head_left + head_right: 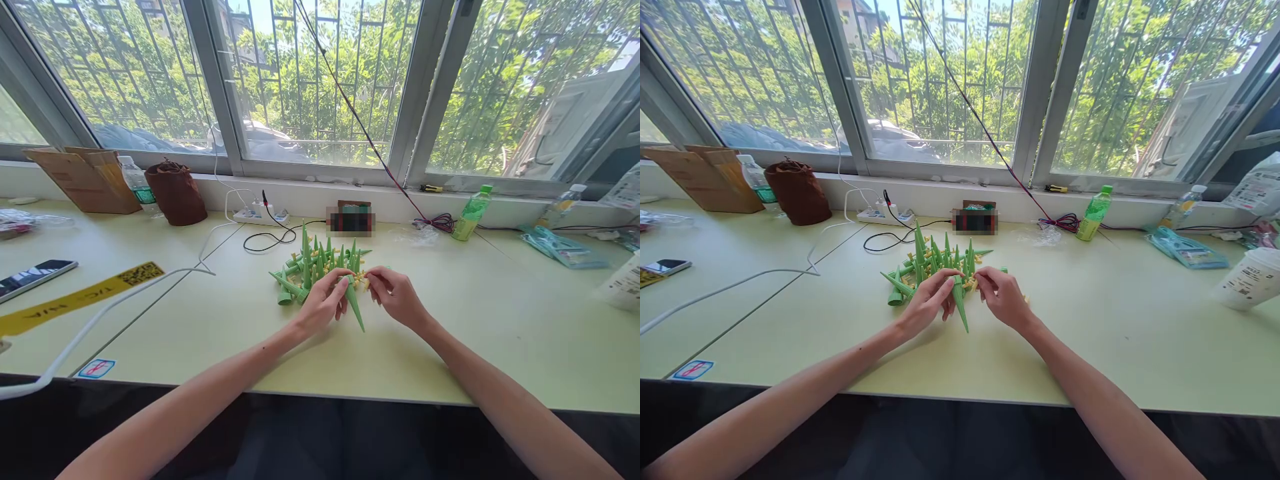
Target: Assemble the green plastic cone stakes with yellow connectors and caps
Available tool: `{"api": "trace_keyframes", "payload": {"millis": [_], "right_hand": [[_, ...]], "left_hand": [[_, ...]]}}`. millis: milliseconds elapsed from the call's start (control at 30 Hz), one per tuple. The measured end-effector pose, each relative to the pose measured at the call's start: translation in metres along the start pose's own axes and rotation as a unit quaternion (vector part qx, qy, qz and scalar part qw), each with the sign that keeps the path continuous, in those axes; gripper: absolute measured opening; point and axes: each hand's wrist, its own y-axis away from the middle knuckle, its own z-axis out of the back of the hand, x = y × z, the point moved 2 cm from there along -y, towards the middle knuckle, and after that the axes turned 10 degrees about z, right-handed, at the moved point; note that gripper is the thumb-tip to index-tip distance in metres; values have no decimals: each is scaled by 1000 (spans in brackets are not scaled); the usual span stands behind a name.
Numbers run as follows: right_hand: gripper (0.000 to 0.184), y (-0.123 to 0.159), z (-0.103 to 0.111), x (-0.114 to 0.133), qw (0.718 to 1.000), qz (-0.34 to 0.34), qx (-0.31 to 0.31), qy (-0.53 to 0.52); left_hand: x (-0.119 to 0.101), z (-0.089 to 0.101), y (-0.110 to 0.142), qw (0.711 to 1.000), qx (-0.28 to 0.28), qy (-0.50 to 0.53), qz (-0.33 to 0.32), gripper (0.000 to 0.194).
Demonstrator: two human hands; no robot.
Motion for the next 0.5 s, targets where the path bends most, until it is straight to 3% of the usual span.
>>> {"api": "trace_keyframes", "payload": {"millis": [167,500], "right_hand": [[22,3,-5,3,999,3,-37,-26],[22,4,-7,8,999,12,-47,-14]], "left_hand": [[-2,-1,-1,999,24,39,13,43],[-1,-5,1,993,77,88,28,41]]}}
